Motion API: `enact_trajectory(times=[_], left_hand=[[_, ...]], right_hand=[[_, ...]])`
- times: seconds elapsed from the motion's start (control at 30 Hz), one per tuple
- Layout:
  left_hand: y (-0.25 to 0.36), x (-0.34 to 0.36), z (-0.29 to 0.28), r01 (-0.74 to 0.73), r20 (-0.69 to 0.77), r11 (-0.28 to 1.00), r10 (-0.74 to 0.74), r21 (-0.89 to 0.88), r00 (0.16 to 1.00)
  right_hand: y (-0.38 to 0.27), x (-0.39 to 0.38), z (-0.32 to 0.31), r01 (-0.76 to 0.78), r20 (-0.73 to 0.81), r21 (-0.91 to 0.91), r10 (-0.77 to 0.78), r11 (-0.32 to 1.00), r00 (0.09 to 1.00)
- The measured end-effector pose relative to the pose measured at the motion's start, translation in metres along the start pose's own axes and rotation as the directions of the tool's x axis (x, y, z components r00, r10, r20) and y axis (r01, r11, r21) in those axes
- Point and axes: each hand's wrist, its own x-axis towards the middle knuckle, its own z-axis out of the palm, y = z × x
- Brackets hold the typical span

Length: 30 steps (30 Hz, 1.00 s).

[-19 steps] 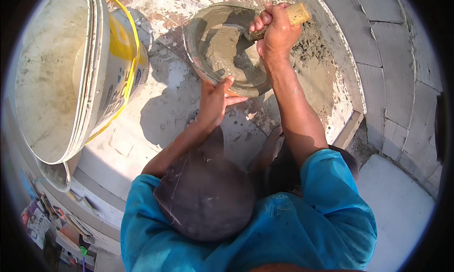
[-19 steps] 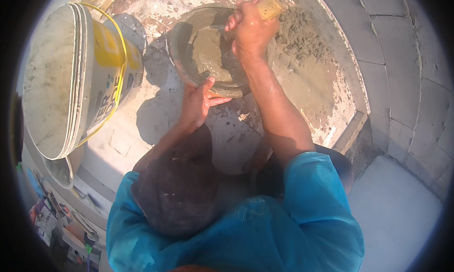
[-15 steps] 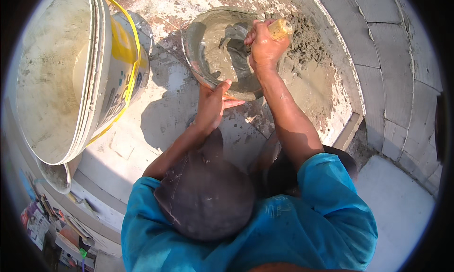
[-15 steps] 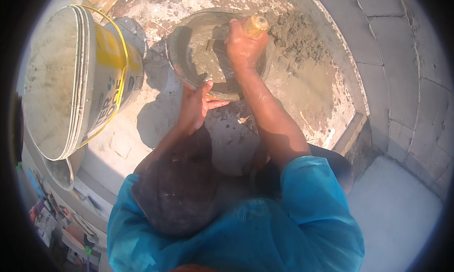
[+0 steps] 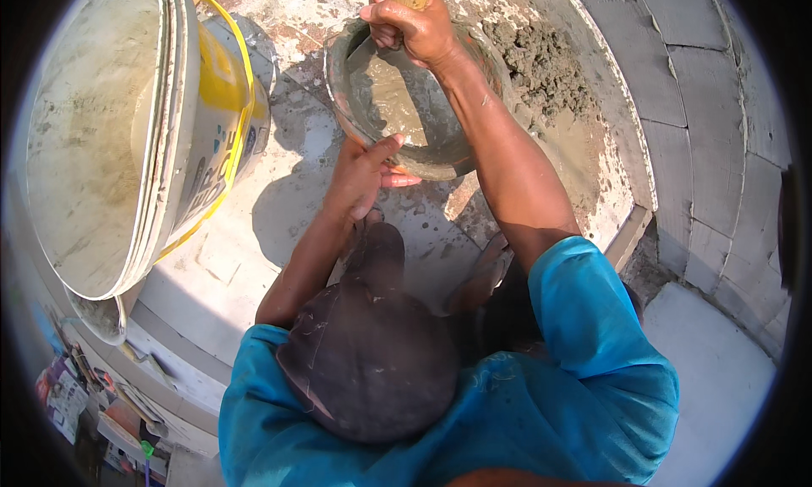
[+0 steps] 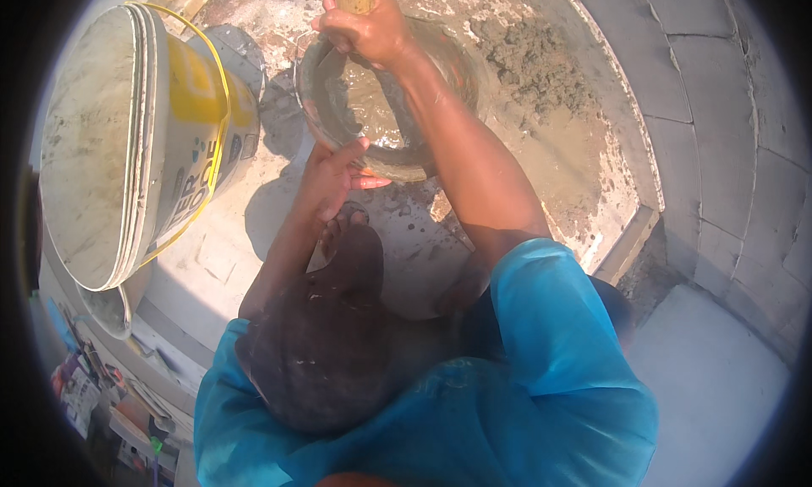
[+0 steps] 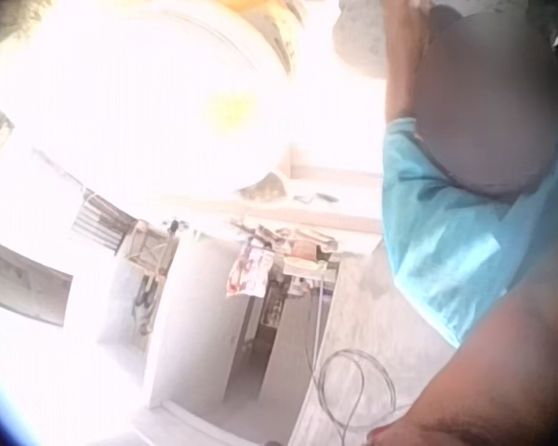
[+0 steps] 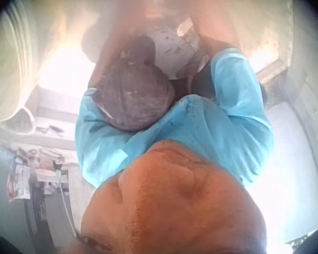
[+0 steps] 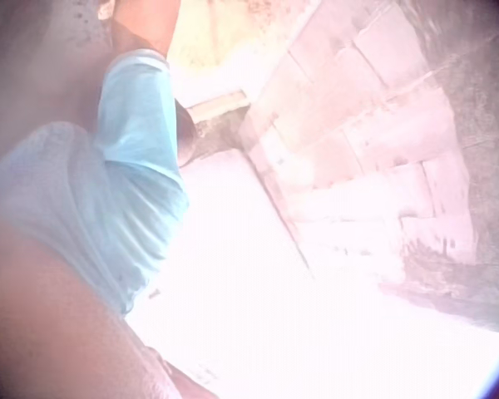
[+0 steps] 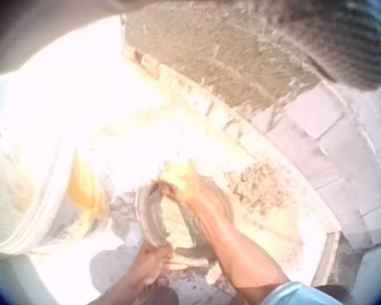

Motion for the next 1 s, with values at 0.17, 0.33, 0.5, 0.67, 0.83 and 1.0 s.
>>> enact_trajectory(times=[0.17,0.33,0.5,0.67,0.83,1.0], left_hand=[[0.006,-0.006,-0.009,0.022,0.024,1.000,-0.022,0.005,0.999],[-0.007,-0.007,-0.002,-0.037,0.072,0.999,0.039,-0.026,0.997],[-0.010,-0.007,0.020,-0.088,-0.060,0.994,0.084,-0.066,0.995],[-0.013,-0.009,0.017,-0.064,-0.005,0.997,0.064,-0.039,0.998],[-0.016,-0.004,0.005,-0.038,0.036,0.998,0.040,-0.050,0.999],[-0.017,-0.004,0.029,-0.087,-0.029,0.991,0.085,-0.103,0.996]], right_hand=[[-0.008,-0.048,0.014,-0.095,0.378,0.210,0.008,0.973,0.926],[-0.072,-0.056,-0.027,0.026,0.056,0.593,-0.074,0.804,0.996],[-0.002,-0.012,-0.016,0.063,-0.407,-0.077,-0.089,0.995,0.909],[0.010,-0.038,0.011,-0.138,0.118,0.349,0.102,0.927,0.988],[-0.006,-0.059,-0.007,-0.278,0.305,0.414,0.155,0.867,0.940],[-0.065,-0.060,-0.043,0.108,0.013,0.615,-0.147,0.781,0.989]])
